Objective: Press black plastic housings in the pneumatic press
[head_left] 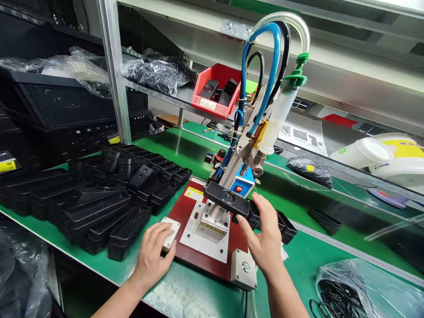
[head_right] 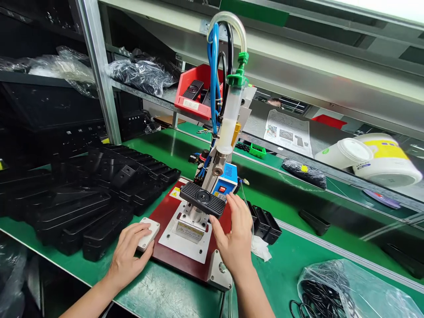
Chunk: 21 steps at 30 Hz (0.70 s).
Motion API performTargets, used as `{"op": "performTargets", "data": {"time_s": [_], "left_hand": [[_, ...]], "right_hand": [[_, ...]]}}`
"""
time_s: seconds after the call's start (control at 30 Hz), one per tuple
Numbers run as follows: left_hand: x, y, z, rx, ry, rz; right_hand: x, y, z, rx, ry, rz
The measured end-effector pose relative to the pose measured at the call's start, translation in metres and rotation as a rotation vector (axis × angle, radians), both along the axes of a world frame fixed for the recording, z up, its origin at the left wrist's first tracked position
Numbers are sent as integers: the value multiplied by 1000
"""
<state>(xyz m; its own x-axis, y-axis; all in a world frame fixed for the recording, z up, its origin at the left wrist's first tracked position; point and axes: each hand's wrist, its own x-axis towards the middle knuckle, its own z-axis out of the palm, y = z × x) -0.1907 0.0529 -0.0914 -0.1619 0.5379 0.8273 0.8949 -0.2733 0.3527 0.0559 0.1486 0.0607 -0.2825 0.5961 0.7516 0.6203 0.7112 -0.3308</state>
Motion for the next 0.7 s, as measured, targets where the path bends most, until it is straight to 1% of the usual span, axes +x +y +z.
{"op": "performTargets", "data": {"time_s": [0.07, 0.13, 0.2, 0.3, 0.5, 0.7], "left_hand": [[0, 0, 0, 1, -12, -1], [0, 0, 1, 4, -24, -6], [0, 1, 1, 5, -33, -12], [-1, 1, 0, 8, -39, -15], [-1, 1, -2, 11, -39, -24], [-1, 1, 1, 25, -49, -16]], "right_hand": [[-8, 14, 3, -207, 1, 86], [-13, 22, 4, -389, 46, 169], [-16, 24, 4, -476, 117, 195], [-20, 22, 6, -531, 205, 204], [-25, 21, 9, -591, 370, 283], [-28, 21, 2, -658, 511, 335]]}}
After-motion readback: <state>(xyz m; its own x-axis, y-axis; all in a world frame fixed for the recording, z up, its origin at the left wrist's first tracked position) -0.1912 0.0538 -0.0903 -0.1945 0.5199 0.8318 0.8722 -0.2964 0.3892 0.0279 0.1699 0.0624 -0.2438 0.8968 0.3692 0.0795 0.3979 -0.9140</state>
